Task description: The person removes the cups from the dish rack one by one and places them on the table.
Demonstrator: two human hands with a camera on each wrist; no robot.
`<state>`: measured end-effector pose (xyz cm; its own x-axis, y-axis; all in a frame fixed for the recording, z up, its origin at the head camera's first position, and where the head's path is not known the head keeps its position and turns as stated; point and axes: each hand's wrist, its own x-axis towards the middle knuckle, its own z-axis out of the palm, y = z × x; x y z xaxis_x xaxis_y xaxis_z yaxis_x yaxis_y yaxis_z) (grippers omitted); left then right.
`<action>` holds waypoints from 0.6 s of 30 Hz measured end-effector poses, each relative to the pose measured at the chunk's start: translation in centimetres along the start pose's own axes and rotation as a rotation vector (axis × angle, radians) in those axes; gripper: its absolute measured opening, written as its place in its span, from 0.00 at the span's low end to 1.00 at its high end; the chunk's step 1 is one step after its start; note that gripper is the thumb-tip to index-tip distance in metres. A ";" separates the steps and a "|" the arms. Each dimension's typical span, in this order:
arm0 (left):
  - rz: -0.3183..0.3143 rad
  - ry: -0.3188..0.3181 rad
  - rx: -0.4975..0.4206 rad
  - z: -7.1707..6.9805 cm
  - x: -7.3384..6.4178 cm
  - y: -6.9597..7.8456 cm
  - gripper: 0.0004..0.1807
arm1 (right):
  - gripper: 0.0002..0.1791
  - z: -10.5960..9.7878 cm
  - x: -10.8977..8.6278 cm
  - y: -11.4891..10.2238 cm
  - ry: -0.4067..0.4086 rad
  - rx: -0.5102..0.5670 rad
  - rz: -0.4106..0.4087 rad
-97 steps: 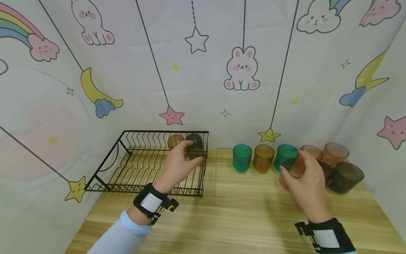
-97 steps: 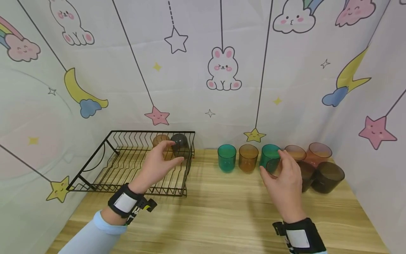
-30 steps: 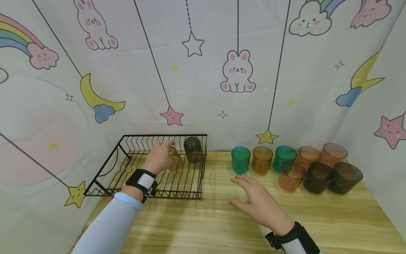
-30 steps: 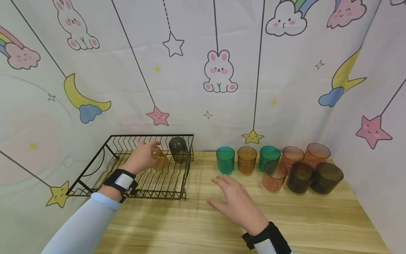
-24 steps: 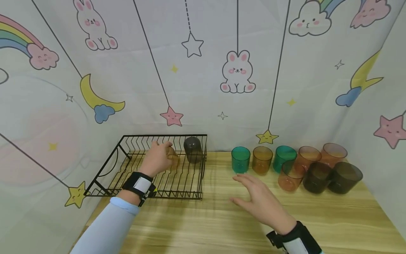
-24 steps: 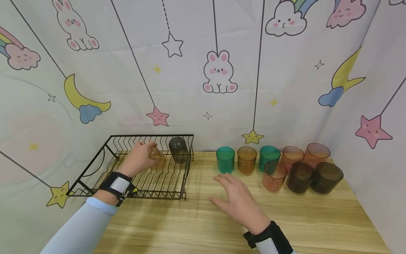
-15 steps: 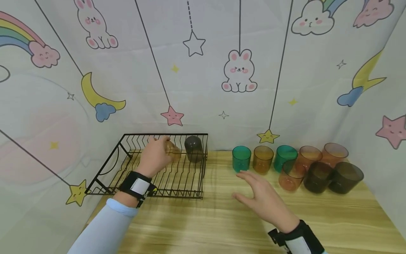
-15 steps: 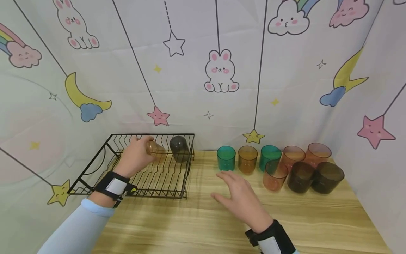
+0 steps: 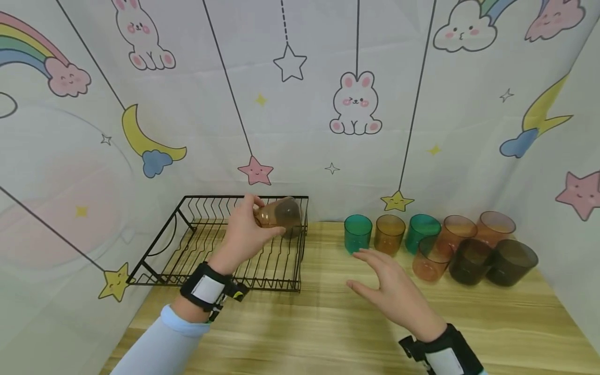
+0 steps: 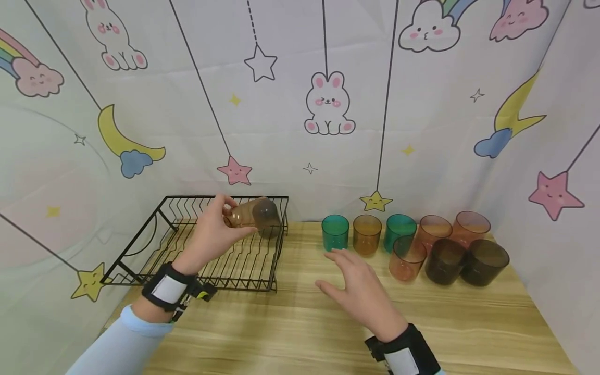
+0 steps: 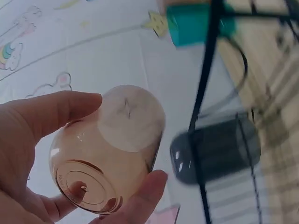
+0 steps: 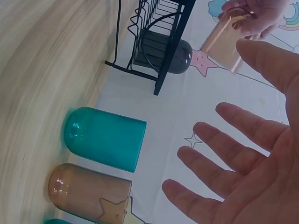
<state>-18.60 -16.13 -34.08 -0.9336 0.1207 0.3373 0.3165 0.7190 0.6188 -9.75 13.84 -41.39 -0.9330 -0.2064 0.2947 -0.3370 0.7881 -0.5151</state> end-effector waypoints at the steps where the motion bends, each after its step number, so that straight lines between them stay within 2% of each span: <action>1: -0.006 -0.030 -0.052 0.3 -0.2 0.2 0.36 | 0.36 0.0 0.0 0.0 0.001 0.001 0.003; 7: -0.085 -0.193 -0.284 2.2 -2.0 1.7 0.40 | 0.38 0.0 -0.1 0.0 0.003 0.008 0.020; 11: -0.142 -0.296 -0.386 3.0 -2.8 2.8 0.39 | 0.38 -0.2 0.0 0.0 0.005 0.012 0.035; 15: -0.185 -0.376 -0.410 3.7 -3.1 3.5 0.35 | 0.38 -0.4 0.1 0.0 0.019 0.012 0.039; 18: -0.197 -0.408 -0.411 4.3 -3.2 3.6 0.33 | 0.38 -0.4 0.2 0.1 0.025 0.010 0.038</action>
<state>-15.18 -10.96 -35.95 -0.9445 0.3230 -0.0604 0.0939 0.4415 0.8923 -9.92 14.05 -41.05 -0.9417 -0.1617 0.2949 -0.3028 0.7893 -0.5341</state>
